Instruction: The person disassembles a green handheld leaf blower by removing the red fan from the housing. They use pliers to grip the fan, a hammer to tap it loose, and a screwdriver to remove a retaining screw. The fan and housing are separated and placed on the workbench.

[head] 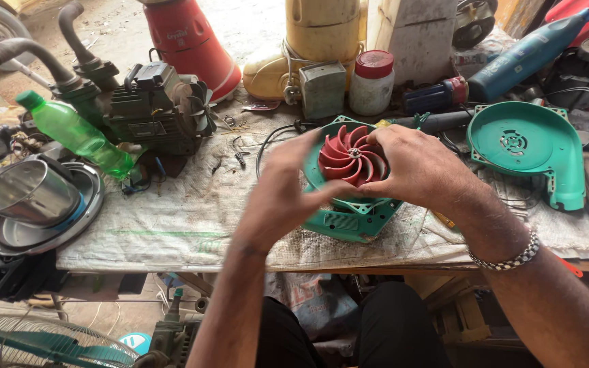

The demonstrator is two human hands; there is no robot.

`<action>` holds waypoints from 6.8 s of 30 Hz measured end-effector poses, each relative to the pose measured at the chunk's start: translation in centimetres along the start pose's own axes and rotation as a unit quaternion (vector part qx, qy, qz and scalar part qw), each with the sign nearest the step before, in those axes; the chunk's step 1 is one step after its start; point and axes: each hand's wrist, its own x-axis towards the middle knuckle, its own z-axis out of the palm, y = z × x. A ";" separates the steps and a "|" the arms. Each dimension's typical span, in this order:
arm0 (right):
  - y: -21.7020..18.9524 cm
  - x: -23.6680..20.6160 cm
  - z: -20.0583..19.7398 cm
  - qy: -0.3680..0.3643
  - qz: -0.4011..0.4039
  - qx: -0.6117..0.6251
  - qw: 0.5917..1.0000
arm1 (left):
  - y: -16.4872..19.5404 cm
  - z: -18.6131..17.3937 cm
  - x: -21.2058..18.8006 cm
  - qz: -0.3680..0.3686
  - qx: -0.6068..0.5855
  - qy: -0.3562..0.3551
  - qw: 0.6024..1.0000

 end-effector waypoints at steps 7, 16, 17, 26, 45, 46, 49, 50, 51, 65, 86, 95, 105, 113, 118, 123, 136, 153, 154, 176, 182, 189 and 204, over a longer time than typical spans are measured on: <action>0.4 -0.6 0.3 0.025 0.060 0.017 0.998 | 2.1 -0.1 6.0 -0.092 0.170 -0.187 0.963; 1.4 -1.8 2.0 0.245 -0.175 0.093 0.949 | 2.6 -0.3 4.2 -0.055 0.201 -0.126 0.970; 1.3 -2.0 2.2 0.254 -0.187 0.084 0.945 | 2.7 -0.5 3.8 -0.035 0.208 -0.111 0.971; -1.2 -4.8 2.0 0.292 -0.188 0.136 0.928 | 4.9 -2.5 2.7 -0.042 0.165 -0.130 0.977; -4.3 -7.7 -2.7 0.103 -0.198 0.096 0.970 | 8.3 -6.5 0.6 0.026 0.198 -0.145 0.969; -4.2 -7.6 -3.3 0.094 -0.202 0.050 0.974 | 8.4 -6.5 0.7 0.019 0.197 -0.162 0.967; -4.5 -7.7 -4.6 0.059 -0.155 -0.031 0.986 | 8.8 -6.2 1.9 -0.001 0.178 -0.203 0.963; -4.7 -7.9 -4.9 0.048 -0.130 -0.050 0.989 | 9.1 -6.3 2.2 -0.007 0.164 -0.207 0.965; -4.8 -8.1 -5.3 0.030 -0.122 -0.021 0.992 | 9.4 -6.3 2.3 -0.013 0.150 -0.210 0.966; -7.4 -9.8 -5.8 0.000 -0.220 0.012 0.975 | 10.0 -9.4 -0.8 0.083 0.032 -0.073 0.993; -8.6 -10.8 -6.5 -0.039 -0.168 0.060 0.983 | 12.9 -11.1 0.5 0.086 0.098 -0.243 0.961; -7.3 -11.5 -4.0 0.123 -0.274 0.138 0.944 | 11.6 -10.7 -0.4 0.112 0.024 -0.108 0.987; -7.3 -11.0 -3.7 0.107 -0.248 0.212 0.939 | 9.9 -10.6 0.4 0.075 0.021 -0.174 0.982; -7.4 -15.9 -8.6 0.303 -0.105 0.137 0.937 | 8.8 -11.1 1.3 0.055 -0.019 -0.324 0.944; -5.7 -20.5 -7.4 0.149 0.170 0.023 0.974 | 10.5 -11.8 1.5 0.051 0.015 -0.300 0.952; -4.8 -21.0 -4.0 0.052 0.125 -0.065 0.989 | 12.5 -12.9 2.9 0.043 0.082 -0.339 0.936; -7.2 -21.3 -0.7 0.164 0.070 -0.164 0.970 | 15.1 -14.8 4.2 0.028 0.159 -0.422 0.892; -7.0 -20.9 0.1 0.115 0.132 -0.202 0.964 | 12.8 -13.8 0.0 0.090 0.006 -0.224 0.970; -6.9 -20.9 0.2 0.132 0.128 -0.181 0.966 | 12.8 -13.7 -0.3 0.099 0.014 -0.201 0.974; -7.2 -20.8 0.1 0.239 0.115 -0.097 0.959 | 17.7 -13.8 -3.6 0.125 0.056 -0.035 0.990; -7.6 -20.7 0.1 0.247 0.114 -0.091 0.958 | 17.7 -13.9 -3.7 0.125 0.058 -0.038 0.990; -8.2 -20.7 0.0 0.241 0.115 -0.097 0.959 | 18.0 -14.0 -3.7 0.129 0.075 -0.039 0.988; -9.1 -21.1 -0.3 0.280 0.100 -0.043 0.954 | 17.8 -15.9 -3.8 0.124 0.078 -0.045 0.988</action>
